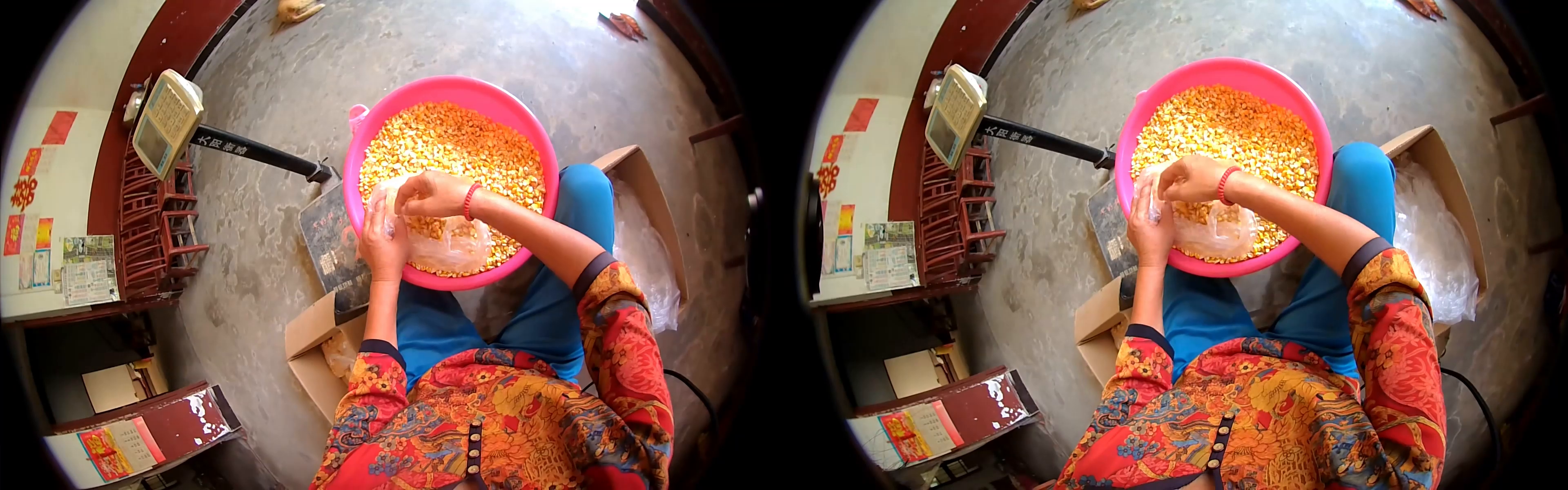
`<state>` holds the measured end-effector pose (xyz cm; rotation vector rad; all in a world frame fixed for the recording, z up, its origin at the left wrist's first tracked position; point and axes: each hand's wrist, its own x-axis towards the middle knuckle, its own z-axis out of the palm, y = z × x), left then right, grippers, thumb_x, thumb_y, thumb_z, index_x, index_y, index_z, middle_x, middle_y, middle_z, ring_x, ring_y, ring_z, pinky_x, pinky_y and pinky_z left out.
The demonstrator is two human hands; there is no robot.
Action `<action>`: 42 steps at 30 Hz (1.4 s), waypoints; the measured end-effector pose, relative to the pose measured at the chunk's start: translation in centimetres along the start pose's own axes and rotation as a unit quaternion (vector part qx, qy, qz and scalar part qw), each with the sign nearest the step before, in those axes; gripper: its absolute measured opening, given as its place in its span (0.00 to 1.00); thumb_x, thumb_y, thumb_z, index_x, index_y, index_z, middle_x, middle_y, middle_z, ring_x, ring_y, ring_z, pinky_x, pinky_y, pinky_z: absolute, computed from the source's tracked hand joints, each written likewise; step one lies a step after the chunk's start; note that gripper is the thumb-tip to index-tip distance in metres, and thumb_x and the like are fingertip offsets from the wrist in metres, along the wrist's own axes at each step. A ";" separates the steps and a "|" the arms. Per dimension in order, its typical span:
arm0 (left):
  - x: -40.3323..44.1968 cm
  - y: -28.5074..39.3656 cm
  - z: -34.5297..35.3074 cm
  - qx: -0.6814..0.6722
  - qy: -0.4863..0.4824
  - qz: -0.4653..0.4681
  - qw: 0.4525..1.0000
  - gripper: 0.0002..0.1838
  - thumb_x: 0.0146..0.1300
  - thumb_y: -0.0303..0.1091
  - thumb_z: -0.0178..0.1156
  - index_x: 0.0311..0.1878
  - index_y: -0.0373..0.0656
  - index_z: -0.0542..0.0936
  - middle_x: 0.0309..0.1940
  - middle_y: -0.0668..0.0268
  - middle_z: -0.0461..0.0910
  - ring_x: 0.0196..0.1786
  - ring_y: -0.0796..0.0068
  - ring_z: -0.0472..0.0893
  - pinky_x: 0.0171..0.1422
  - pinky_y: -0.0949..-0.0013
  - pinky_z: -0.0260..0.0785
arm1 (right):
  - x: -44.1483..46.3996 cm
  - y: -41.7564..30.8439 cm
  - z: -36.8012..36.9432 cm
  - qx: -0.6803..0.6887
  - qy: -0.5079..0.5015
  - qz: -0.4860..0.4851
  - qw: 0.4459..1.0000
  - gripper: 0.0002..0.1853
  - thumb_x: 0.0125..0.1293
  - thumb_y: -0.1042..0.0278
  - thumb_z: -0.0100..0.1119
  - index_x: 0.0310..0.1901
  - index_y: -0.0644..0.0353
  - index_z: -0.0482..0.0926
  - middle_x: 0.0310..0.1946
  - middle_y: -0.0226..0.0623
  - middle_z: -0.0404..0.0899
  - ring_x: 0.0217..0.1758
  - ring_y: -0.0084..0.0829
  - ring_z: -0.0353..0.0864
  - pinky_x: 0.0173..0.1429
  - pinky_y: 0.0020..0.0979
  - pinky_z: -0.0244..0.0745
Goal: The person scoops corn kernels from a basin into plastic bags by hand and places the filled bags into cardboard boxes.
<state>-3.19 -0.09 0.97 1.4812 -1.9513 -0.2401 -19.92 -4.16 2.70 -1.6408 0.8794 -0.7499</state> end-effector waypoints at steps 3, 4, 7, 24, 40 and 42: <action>0.1 0.0 0.0 0.007 0.002 0.015 1.000 0.21 0.51 0.29 0.56 0.50 0.33 0.74 0.52 0.51 0.73 0.54 0.55 0.73 0.57 0.63 0.66 | -0.3 -0.2 -1.4 -0.090 -0.029 -0.039 0.995 0.08 0.55 0.69 0.55 0.35 0.58 0.81 0.32 0.35 0.82 0.35 0.25 0.80 0.43 0.26 0.73; 0.1 0.1 -0.1 -0.003 -0.001 0.008 1.000 0.21 0.51 0.28 0.56 0.50 0.34 0.74 0.52 0.51 0.73 0.54 0.55 0.73 0.57 0.64 0.65 | -0.2 -0.3 -1.8 -0.090 -0.027 -0.068 0.993 0.08 0.54 0.71 0.55 0.34 0.58 0.82 0.32 0.36 0.82 0.35 0.25 0.80 0.43 0.27 0.74; -0.1 0.1 -0.2 -0.024 0.002 0.001 1.000 0.20 0.51 0.27 0.54 0.51 0.37 0.74 0.51 0.51 0.73 0.54 0.56 0.73 0.57 0.64 0.65 | 0.0 -1.3 -3.7 0.052 0.052 0.007 0.997 0.09 0.55 0.69 0.53 0.35 0.58 0.82 0.30 0.34 0.82 0.33 0.25 0.80 0.42 0.28 0.75; -0.2 -0.6 0.0 -0.028 0.021 0.016 0.999 0.21 0.49 0.24 0.53 0.50 0.40 0.75 0.49 0.53 0.75 0.52 0.55 0.74 0.56 0.62 0.66 | -0.6 8.2 -4.7 -0.356 0.179 0.032 0.917 0.17 0.58 0.56 0.50 0.49 0.49 0.73 0.42 0.43 0.72 0.50 0.43 0.71 0.51 0.43 0.67; -0.2 -0.2 -0.2 -0.032 0.015 0.011 0.999 0.21 0.48 0.25 0.54 0.50 0.39 0.75 0.48 0.53 0.75 0.52 0.55 0.74 0.57 0.62 0.66 | 0.4 8.4 -5.2 0.049 0.245 0.100 0.963 0.15 0.65 0.57 0.49 0.31 0.58 0.79 0.25 0.26 0.77 0.28 0.20 0.73 0.30 0.29 0.70; -0.2 -0.3 -0.2 -0.035 0.016 0.013 0.999 0.21 0.48 0.25 0.54 0.50 0.39 0.75 0.48 0.53 0.75 0.52 0.55 0.74 0.57 0.62 0.66 | -0.2 6.8 -5.8 0.191 0.230 0.222 0.928 0.14 0.65 0.56 0.48 0.32 0.55 0.78 0.24 0.24 0.75 0.24 0.16 0.69 0.22 0.23 0.66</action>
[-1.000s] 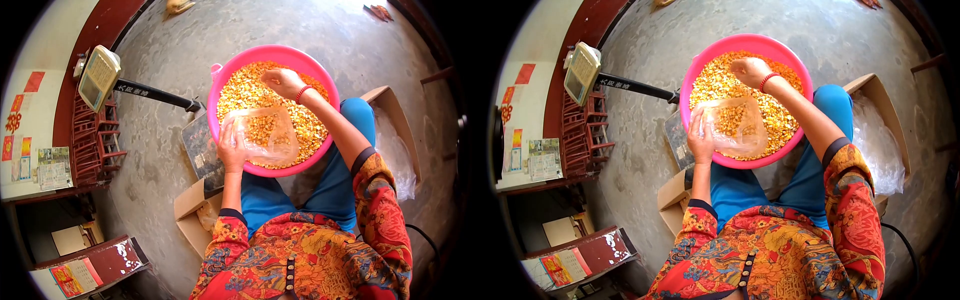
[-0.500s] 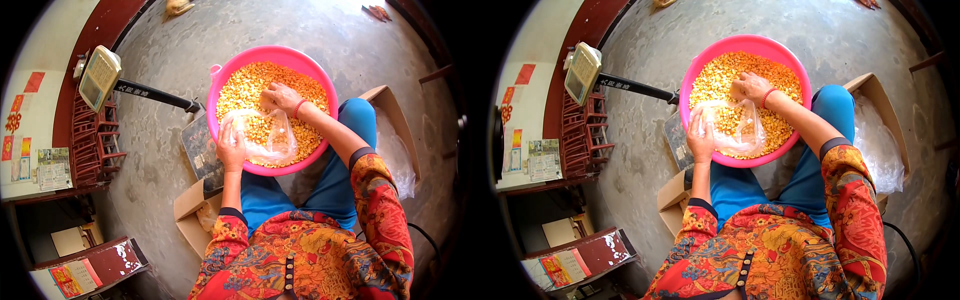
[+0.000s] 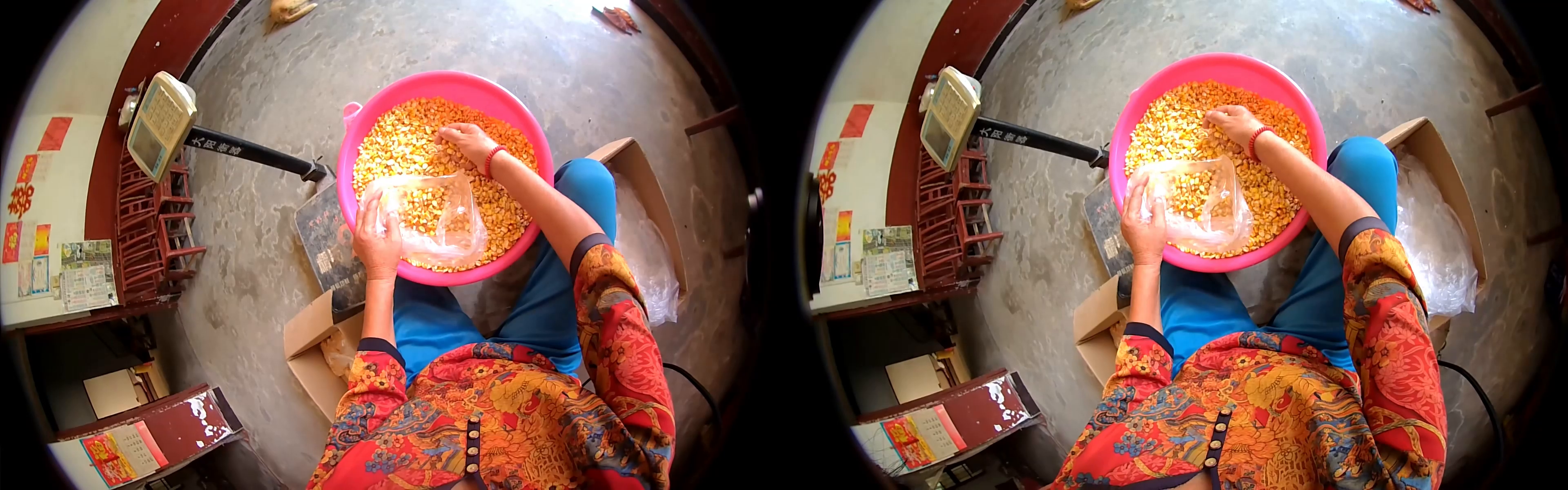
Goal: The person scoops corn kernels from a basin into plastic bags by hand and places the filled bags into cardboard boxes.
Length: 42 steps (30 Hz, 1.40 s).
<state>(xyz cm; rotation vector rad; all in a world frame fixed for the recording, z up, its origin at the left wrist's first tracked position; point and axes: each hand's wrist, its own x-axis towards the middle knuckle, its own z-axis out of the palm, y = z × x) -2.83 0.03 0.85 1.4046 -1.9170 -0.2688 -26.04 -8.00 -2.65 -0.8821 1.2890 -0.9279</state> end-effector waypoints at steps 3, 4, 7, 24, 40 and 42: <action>-0.1 -0.3 0.1 -0.002 0.002 0.005 1.000 0.21 0.48 0.25 0.54 0.50 0.39 0.75 0.48 0.53 0.75 0.52 0.56 0.74 0.57 0.62 0.65 | -0.6 -1.4 0.5 0.115 -0.027 0.011 0.993 0.13 0.66 0.55 0.47 0.33 0.51 0.76 0.21 0.21 0.69 0.21 0.13 0.64 0.18 0.17 0.59; -0.1 -0.3 0.2 -0.003 0.002 0.002 1.000 0.21 0.48 0.25 0.55 0.50 0.39 0.75 0.48 0.53 0.75 0.52 0.56 0.74 0.57 0.62 0.65 | -1.2 -2.5 0.8 0.167 -0.051 0.006 0.985 0.13 0.66 0.54 0.47 0.33 0.51 0.76 0.21 0.21 0.68 0.20 0.13 0.64 0.18 0.17 0.58; 0.0 0.0 0.1 0.000 0.000 -0.003 1.000 0.22 0.47 0.25 0.55 0.50 0.39 0.75 0.49 0.53 0.75 0.53 0.55 0.74 0.58 0.62 0.65 | -3.4 -5.6 2.5 0.219 -0.106 -0.035 0.969 0.12 0.67 0.55 0.46 0.34 0.51 0.75 0.21 0.21 0.67 0.18 0.13 0.62 0.17 0.16 0.55; -0.4 -0.4 0.2 0.010 -0.002 -0.037 0.999 0.21 0.47 0.25 0.54 0.48 0.36 0.74 0.48 0.52 0.75 0.51 0.54 0.75 0.56 0.61 0.66 | -4.9 -5.2 5.2 -0.038 -0.288 -0.124 0.949 0.10 0.61 0.67 0.52 0.38 0.62 0.79 0.32 0.30 0.80 0.37 0.19 0.77 0.40 0.24 0.74; -0.2 0.0 0.1 0.013 -0.001 -0.006 1.000 0.21 0.48 0.24 0.55 0.49 0.38 0.75 0.48 0.53 0.75 0.51 0.55 0.75 0.56 0.62 0.66 | 0.2 1.7 -3.6 -0.527 0.150 -0.226 0.806 0.11 0.54 0.68 0.48 0.37 0.61 0.75 0.37 0.52 0.74 0.43 0.48 0.75 0.49 0.45 0.70; -0.1 0.0 0.0 0.010 -0.001 -0.006 1.000 0.21 0.48 0.24 0.55 0.49 0.38 0.75 0.48 0.54 0.75 0.51 0.55 0.75 0.56 0.63 0.66 | -0.2 2.1 -2.9 -0.517 0.134 -0.228 0.814 0.10 0.54 0.68 0.48 0.36 0.61 0.74 0.35 0.52 0.74 0.42 0.48 0.75 0.48 0.45 0.70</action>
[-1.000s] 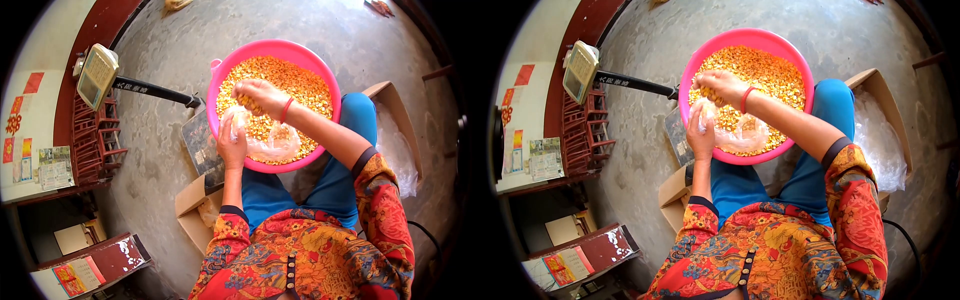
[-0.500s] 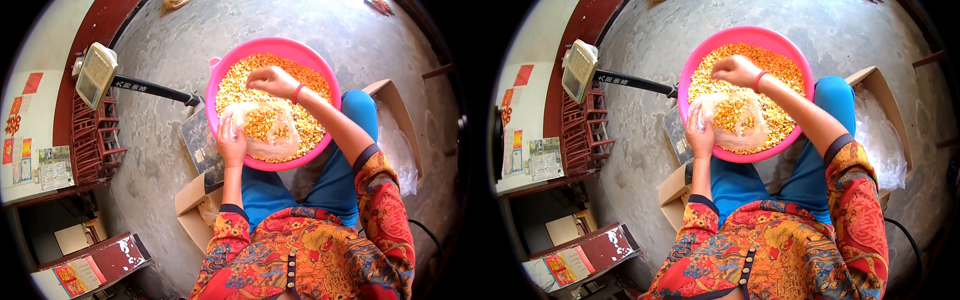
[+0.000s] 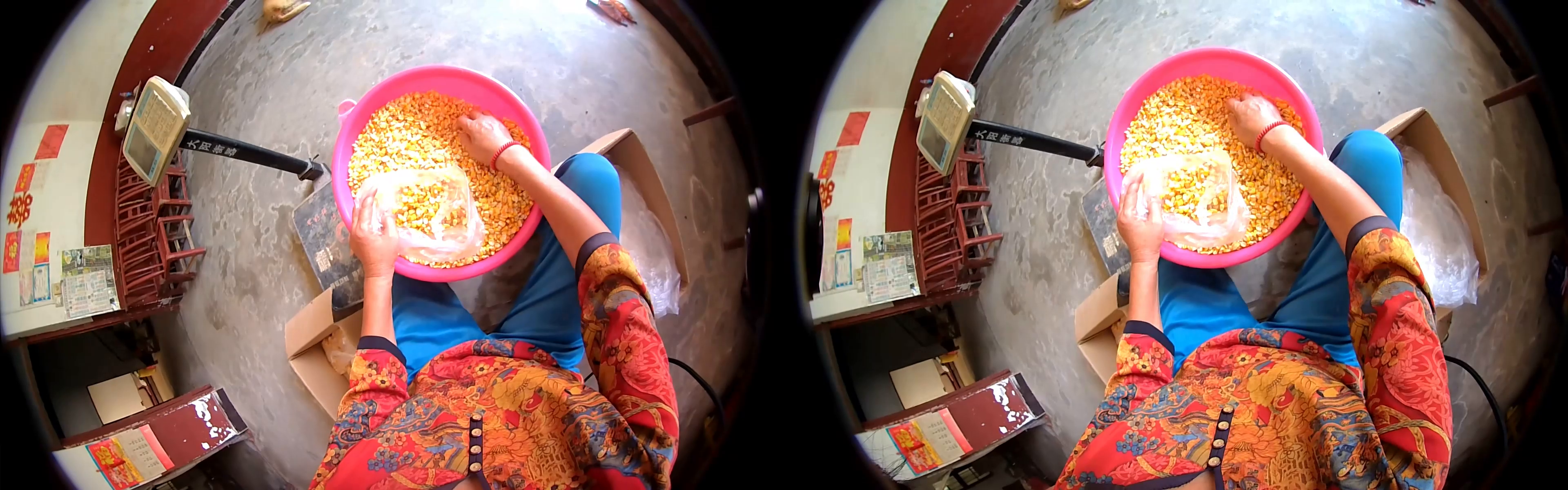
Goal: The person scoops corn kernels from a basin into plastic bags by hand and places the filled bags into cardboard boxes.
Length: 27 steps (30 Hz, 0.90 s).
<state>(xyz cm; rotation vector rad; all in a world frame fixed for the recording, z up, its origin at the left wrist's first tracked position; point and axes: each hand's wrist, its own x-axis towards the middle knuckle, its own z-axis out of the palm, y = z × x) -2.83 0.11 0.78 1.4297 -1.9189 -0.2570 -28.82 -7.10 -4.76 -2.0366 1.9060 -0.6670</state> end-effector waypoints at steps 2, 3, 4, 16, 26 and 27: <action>0.0 -0.1 0.1 -0.003 0.002 0.009 1.000 0.20 0.48 0.24 0.55 0.49 0.38 0.75 0.48 0.53 0.75 0.51 0.55 0.75 0.56 0.63 0.66 | -0.3 -0.7 0.3 0.021 -0.007 0.004 1.000 0.09 0.56 0.66 0.48 0.35 0.61 0.74 0.35 0.52 0.74 0.41 0.48 0.75 0.46 0.45 0.70; 0.0 -0.2 0.1 -0.004 0.002 0.010 1.000 0.20 0.48 0.24 0.55 0.49 0.38 0.75 0.48 0.53 0.75 0.51 0.55 0.75 0.56 0.63 0.66 | -0.4 -1.1 0.3 0.015 0.002 -0.006 1.000 0.09 0.57 0.65 0.48 0.35 0.60 0.73 0.34 0.50 0.73 0.40 0.48 0.75 0.45 0.45 0.70; 0.0 -0.2 0.1 -0.002 0.000 0.009 1.000 0.20 0.48 0.24 0.55 0.49 0.38 0.75 0.48 0.53 0.75 0.52 0.55 0.75 0.56 0.62 0.66 | -0.6 -1.4 0.3 0.009 0.011 -0.015 1.000 0.09 0.58 0.64 0.48 0.35 0.60 0.72 0.33 0.49 0.73 0.38 0.47 0.75 0.44 0.44 0.70; 0.0 0.2 -0.1 0.000 -0.011 0.001 1.000 0.20 0.48 0.24 0.55 0.49 0.38 0.75 0.49 0.54 0.75 0.52 0.55 0.74 0.57 0.62 0.66 | -0.1 -1.9 0.0 0.068 -0.021 -0.032 0.997 0.09 0.57 0.63 0.50 0.34 0.59 0.74 0.26 0.44 0.75 0.36 0.44 0.78 0.40 0.43 0.73; -0.1 -0.4 0.1 -0.003 -0.013 0.002 1.000 0.22 0.47 0.24 0.54 0.50 0.39 0.75 0.49 0.54 0.75 0.53 0.56 0.74 0.58 0.63 0.65 | 1.3 -5.3 -3.7 0.678 -0.168 0.220 0.681 0.10 0.61 0.59 0.52 0.35 0.55 0.77 0.23 0.27 0.70 0.16 0.14 0.62 0.16 0.15 0.52; -0.1 -0.3 0.1 -0.003 -0.014 0.002 1.000 0.22 0.47 0.24 0.54 0.50 0.39 0.75 0.49 0.54 0.75 0.53 0.56 0.74 0.58 0.63 0.65 | 1.3 -6.0 -3.9 0.686 -0.187 0.183 0.679 0.10 0.61 0.59 0.52 0.34 0.55 0.77 0.22 0.26 0.70 0.16 0.13 0.61 0.16 0.15 0.51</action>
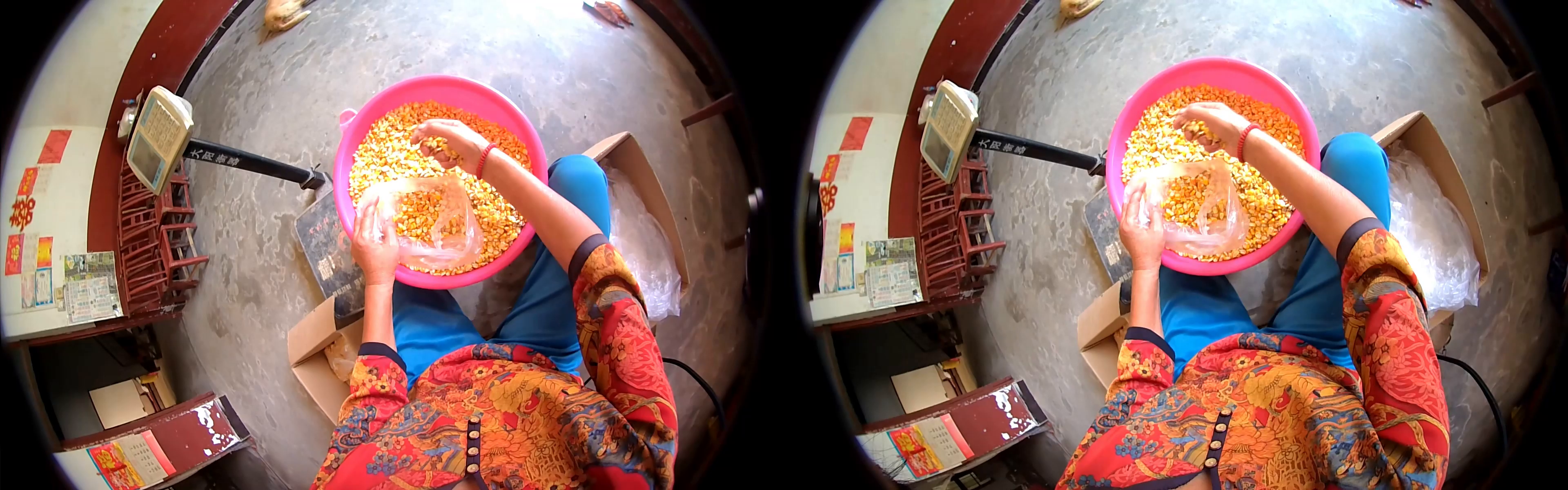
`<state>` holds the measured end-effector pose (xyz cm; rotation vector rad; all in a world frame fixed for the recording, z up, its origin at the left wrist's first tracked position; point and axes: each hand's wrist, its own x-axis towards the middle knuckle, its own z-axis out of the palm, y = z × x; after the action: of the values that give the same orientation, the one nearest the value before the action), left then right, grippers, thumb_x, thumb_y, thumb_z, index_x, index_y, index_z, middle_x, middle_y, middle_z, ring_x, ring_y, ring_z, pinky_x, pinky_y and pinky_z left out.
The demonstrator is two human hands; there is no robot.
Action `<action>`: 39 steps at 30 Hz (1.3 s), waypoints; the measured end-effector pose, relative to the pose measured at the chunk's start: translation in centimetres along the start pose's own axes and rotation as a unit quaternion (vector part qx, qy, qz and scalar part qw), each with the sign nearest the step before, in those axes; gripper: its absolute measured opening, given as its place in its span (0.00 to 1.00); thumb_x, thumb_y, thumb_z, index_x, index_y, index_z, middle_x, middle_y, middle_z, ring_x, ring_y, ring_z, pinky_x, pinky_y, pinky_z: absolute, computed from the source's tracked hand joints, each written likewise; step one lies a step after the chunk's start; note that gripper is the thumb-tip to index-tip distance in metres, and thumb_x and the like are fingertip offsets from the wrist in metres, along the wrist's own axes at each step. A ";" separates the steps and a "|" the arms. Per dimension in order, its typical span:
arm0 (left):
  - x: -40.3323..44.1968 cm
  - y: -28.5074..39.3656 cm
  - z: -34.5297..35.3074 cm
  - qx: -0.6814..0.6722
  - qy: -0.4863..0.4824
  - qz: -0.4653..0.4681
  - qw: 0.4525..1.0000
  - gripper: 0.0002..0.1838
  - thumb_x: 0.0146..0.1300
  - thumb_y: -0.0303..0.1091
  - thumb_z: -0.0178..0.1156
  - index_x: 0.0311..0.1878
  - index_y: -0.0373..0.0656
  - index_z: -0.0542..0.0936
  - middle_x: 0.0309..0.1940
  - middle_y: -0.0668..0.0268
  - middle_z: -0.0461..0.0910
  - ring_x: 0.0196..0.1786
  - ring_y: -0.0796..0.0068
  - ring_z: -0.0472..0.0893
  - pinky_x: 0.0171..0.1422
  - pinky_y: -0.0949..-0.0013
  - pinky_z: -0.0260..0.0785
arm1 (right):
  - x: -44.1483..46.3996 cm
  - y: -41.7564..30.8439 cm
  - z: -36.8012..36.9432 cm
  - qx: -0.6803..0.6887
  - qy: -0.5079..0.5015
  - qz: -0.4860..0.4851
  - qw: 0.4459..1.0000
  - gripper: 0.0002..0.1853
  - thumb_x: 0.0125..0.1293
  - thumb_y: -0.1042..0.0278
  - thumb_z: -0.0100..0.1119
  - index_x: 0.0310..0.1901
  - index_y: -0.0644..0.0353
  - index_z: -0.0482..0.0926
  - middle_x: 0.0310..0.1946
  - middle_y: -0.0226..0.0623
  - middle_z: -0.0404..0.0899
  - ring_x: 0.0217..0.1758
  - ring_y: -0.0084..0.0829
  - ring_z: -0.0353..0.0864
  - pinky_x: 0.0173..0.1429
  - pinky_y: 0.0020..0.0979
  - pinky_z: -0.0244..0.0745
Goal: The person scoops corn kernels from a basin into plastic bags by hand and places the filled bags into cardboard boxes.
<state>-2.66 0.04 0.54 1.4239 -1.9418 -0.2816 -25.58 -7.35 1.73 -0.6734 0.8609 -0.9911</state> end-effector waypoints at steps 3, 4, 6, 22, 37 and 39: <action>0.1 0.1 0.0 0.004 0.000 0.004 1.000 0.22 0.47 0.24 0.54 0.50 0.39 0.75 0.49 0.54 0.75 0.52 0.56 0.74 0.57 0.62 0.65 | -1.4 -0.7 3.5 0.008 -0.073 -0.003 0.997 0.08 0.60 0.61 0.52 0.32 0.55 0.77 0.20 0.24 0.70 0.16 0.12 0.60 0.16 0.14 0.51; 0.1 0.0 0.0 -0.008 0.003 -0.001 1.000 0.22 0.47 0.25 0.55 0.50 0.38 0.75 0.49 0.53 0.75 0.52 0.55 0.74 0.57 0.62 0.66 | -1.7 -0.4 4.4 0.012 -0.110 0.004 0.994 0.08 0.60 0.62 0.52 0.32 0.55 0.76 0.20 0.24 0.70 0.15 0.12 0.60 0.16 0.14 0.50; -0.1 0.1 0.1 -0.019 0.004 -0.006 1.000 0.22 0.47 0.25 0.55 0.50 0.38 0.75 0.48 0.53 0.75 0.52 0.55 0.74 0.56 0.62 0.66 | -2.1 0.8 6.1 0.001 -0.152 0.002 0.988 0.07 0.60 0.63 0.52 0.32 0.55 0.76 0.21 0.24 0.71 0.17 0.12 0.62 0.18 0.14 0.53; 0.1 0.4 0.0 0.006 0.010 0.000 1.000 0.19 0.49 0.25 0.55 0.48 0.38 0.76 0.47 0.55 0.76 0.51 0.57 0.75 0.55 0.63 0.67 | 0.9 -0.6 -0.9 -0.338 0.071 -0.168 0.923 0.09 0.58 0.63 0.54 0.36 0.57 0.79 0.27 0.30 0.80 0.29 0.24 0.77 0.33 0.28 0.73; 0.0 0.3 0.0 0.009 0.003 -0.002 1.000 0.21 0.48 0.23 0.55 0.49 0.41 0.76 0.48 0.57 0.76 0.51 0.58 0.75 0.55 0.64 0.67 | 2.0 2.9 -4.0 -0.703 0.184 -0.145 0.671 0.10 0.56 0.64 0.49 0.35 0.60 0.76 0.37 0.51 0.75 0.41 0.45 0.77 0.47 0.43 0.72; -0.1 0.2 0.0 0.009 0.003 -0.003 1.000 0.21 0.48 0.23 0.55 0.49 0.41 0.76 0.48 0.57 0.76 0.51 0.58 0.75 0.55 0.64 0.67 | 2.2 4.4 -3.7 -0.676 0.177 -0.182 0.691 0.12 0.58 0.62 0.47 0.37 0.59 0.75 0.35 0.48 0.76 0.39 0.45 0.78 0.44 0.42 0.73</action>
<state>-2.79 0.16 0.61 1.4414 -1.9399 -0.2638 -26.23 -8.00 -4.32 -2.0208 1.8712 -0.6775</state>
